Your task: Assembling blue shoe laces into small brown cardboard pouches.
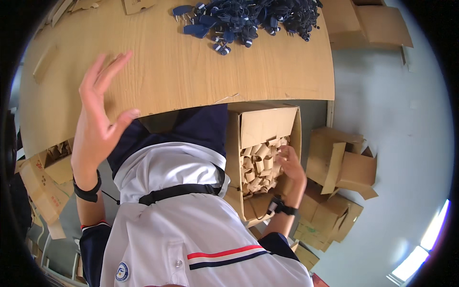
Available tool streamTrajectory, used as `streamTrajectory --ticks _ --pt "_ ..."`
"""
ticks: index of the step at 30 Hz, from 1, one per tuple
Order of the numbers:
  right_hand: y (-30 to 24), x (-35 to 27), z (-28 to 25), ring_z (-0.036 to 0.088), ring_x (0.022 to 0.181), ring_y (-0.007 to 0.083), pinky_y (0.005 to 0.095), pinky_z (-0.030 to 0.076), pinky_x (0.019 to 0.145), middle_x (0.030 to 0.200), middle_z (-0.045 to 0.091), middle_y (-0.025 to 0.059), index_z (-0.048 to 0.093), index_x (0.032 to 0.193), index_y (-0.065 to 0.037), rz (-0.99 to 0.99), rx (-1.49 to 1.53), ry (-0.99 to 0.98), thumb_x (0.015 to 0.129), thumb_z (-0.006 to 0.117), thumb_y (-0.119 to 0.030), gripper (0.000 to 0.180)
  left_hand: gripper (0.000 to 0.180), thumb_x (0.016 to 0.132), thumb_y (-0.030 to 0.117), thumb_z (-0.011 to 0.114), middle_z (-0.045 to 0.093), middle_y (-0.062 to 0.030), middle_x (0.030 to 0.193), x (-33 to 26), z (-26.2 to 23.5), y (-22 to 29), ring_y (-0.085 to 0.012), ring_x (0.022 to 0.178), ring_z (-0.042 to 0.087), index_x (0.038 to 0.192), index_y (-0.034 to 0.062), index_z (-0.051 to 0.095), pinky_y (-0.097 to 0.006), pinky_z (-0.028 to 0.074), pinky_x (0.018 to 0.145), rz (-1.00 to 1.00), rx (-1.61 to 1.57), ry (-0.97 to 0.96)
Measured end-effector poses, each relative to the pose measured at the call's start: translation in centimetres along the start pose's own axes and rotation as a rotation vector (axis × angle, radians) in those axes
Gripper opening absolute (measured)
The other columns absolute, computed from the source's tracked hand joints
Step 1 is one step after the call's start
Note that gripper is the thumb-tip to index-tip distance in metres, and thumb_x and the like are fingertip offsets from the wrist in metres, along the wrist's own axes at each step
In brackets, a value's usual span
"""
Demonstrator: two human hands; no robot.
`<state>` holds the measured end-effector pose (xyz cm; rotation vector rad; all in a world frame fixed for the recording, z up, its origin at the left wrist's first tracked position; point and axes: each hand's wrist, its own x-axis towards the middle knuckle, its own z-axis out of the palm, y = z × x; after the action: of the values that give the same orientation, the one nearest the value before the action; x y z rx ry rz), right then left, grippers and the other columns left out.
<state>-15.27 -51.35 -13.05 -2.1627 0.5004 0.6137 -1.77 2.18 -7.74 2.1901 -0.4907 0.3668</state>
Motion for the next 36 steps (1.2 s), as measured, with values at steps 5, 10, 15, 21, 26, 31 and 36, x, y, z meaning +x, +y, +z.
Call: streamTrajectory --ticks 5,10,15,21,26,31,36 --pt "-11.8 0.1 -0.1 0.063 0.087 0.0108 0.0287 0.051 0.076 0.101 0.07 0.0082 0.064 0.116 0.0 0.019 -0.186 -0.133 0.091 0.065 -0.023 0.035 0.079 0.083 0.013 0.07 0.054 -0.0076 0.137 -0.4 0.5 -1.3 -0.0321 0.13 0.045 0.145 0.006 0.022 -0.047 0.03 0.11 -0.07 0.044 -0.072" --pt "-32.2 4.5 6.6 0.059 0.076 0.0059 0.0239 0.046 0.065 0.087 0.069 0.0006 0.071 0.106 -0.006 -0.867 -0.207 0.116 0.086 0.069 -0.012 0.021 0.073 0.084 0.01 0.069 0.055 -0.0073 0.135 -0.4 0.8 -1.6 -0.0325 0.13 0.045 0.142 0.0042 0.025 -0.046 0.032 0.109 -0.085 0.112 -0.047" --pt "-40.4 14.7 11.3 0.064 0.095 0.0295 0.0337 0.05 0.086 0.099 0.067 0.0179 0.06 0.11 0.008 -1.66 -0.776 0.364 0.086 0.064 -0.007 0.029 0.07 0.086 0.01 0.067 0.055 -0.0088 0.134 -0.9 0.0 -1.0 -0.0323 0.128 0.047 0.141 0.002 0.025 -0.045 0.032 0.109 -0.101 0.077 -0.043" --pt "-42.7 12.2 10.7 0.06 0.086 0.0328 0.0357 0.049 0.079 0.092 0.062 0.0161 0.064 0.093 0.001 -1.391 -0.395 0.333 0.081 0.065 -0.004 0.013 0.065 0.089 0.007 0.061 0.057 -0.0132 0.129 -0.2 -2.4 1.3 -0.031 0.125 0.05 0.142 0.001 0.025 -0.044 0.027 0.112 -0.186 -0.198 -0.005" --pt "-42.7 11.4 8.4 0.055 0.073 0.0061 0.0202 0.046 0.065 0.087 0.057 0.0008 0.054 0.112 -0.001 -1.541 0.423 0.334 0.093 0.064 -0.006 0.022 0.057 0.088 0.008 0.061 0.059 -0.0153 0.126 6.8 -2.5 4.3 -0.024 0.119 0.054 0.139 0.0007 0.036 -0.04 0.036 0.107 -0.02 -0.361 -0.005" --pt "-44.7 7.2 8.6 0.057 0.071 0.0075 0.0206 0.048 0.059 0.089 0.058 0.0038 0.054 0.111 -0.001 -1.621 0.598 0.49 0.094 0.063 -0.007 0.02 0.011 0.084 0.017 0.07 0.064 -0.0113 0.11 14.5 0.2 5.6 -0.0295 0.101 0.056 0.088 0.0063 0.067 -0.036 0.042 0.091 0.189 -0.305 0.324" --pt "-43.8 3.7 8.2 0.056 0.059 0.0055 0.0175 0.043 0.05 0.082 0.061 0.0032 0.058 0.107 0.0 -1.432 0.731 0.284 0.092 0.065 -0.007 0.018 0.021 0.093 0.016 0.06 0.067 -0.0115 0.102 15.0 1.1 6.4 -0.0214 0.092 0.063 0.105 -0.0014 0.063 -0.031 0.048 0.083 -0.175 -0.783 0.089"
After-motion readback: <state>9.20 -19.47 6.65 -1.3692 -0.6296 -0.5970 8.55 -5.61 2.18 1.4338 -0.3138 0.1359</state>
